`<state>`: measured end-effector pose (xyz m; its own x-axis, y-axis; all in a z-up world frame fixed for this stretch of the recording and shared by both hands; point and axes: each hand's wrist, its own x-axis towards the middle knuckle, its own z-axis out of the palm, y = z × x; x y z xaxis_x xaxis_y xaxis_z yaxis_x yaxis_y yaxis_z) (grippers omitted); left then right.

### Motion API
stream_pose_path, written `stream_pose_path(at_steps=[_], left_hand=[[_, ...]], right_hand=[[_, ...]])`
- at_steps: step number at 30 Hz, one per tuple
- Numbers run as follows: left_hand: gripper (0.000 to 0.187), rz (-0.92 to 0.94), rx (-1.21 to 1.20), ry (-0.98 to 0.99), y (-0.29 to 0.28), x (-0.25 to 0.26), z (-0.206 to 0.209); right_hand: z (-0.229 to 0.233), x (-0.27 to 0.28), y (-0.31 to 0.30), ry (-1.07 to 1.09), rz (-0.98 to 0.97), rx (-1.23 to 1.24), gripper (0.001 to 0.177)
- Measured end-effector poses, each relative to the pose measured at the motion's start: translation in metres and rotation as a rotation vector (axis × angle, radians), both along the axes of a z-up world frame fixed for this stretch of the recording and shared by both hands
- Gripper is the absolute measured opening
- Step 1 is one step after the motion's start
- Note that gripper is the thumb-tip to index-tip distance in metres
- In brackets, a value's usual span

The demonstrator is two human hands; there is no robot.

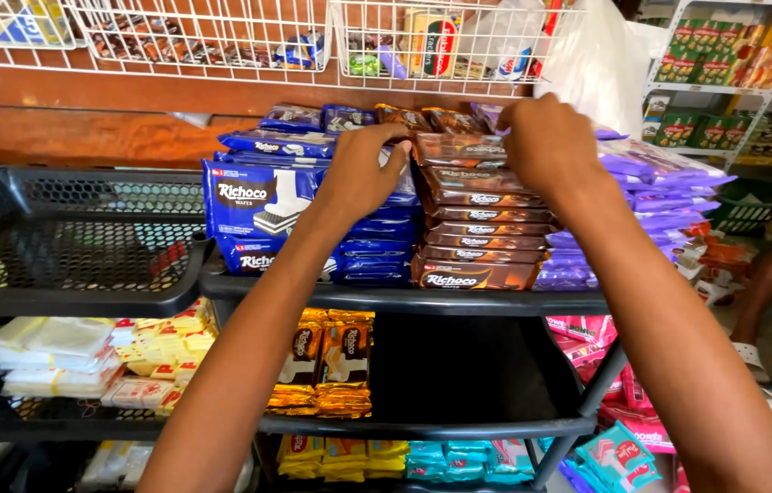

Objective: The person is organizing and stocking snack wafer packages from a pile on the floor onto a shelving unit.

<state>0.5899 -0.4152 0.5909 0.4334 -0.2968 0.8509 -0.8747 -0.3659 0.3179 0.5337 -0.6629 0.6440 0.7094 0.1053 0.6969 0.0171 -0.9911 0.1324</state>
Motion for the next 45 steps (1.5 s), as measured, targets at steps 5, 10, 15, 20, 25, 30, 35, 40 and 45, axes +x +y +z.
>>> stream_pose_path(at_steps=[5, 10, 15, 20, 25, 30, 35, 40, 45], left_hand=[[0.026, -0.074, -0.216, -0.191, 0.031, -0.094, -0.014], [0.025, 0.124, 0.059, -0.584, 0.084, -0.101, -0.056], [0.029, 0.595, -0.194, -0.357, 0.15, -0.078, -0.179], [0.025, 0.592, -0.178, -0.082, 0.247, -0.157, -0.285], [0.017, 0.606, -0.098, 0.464, 0.32, -0.24, -0.458], [0.025, 0.509, -0.176, 0.858, 0.3, -0.299, -0.61], [0.018, 0.589, -0.104, 0.762, 0.266, -0.301, -0.636], [0.012, 0.678, -0.199, 0.829, 0.25, -0.306, -0.655], [0.012, 0.595, -0.389, 1.174, 0.24, -0.317, -0.65]], right_hand=[[-0.031, -0.115, 0.056, -0.224, 0.301, 0.167, 0.016], [-0.124, -0.148, 0.131, -0.223, 0.501, 0.405, 0.02], [-0.206, -0.117, 0.214, -0.111, 0.762, -0.267, 0.066], [-0.271, -0.105, 0.198, 0.186, 0.859, -0.071, 0.041], [-0.345, -0.076, 0.166, 0.869, 0.777, 0.181, 0.045], [-0.468, -0.043, 0.16, 1.737, 0.752, 0.366, 0.053], [-0.637, -0.056, 0.17, 1.689, 0.842, 0.475, 0.054], [-0.699, -0.052, 0.193, 1.524, 0.797, 0.641, 0.059], [-0.737, -0.04, 0.238, 1.071, 1.042, 0.401, 0.049]])
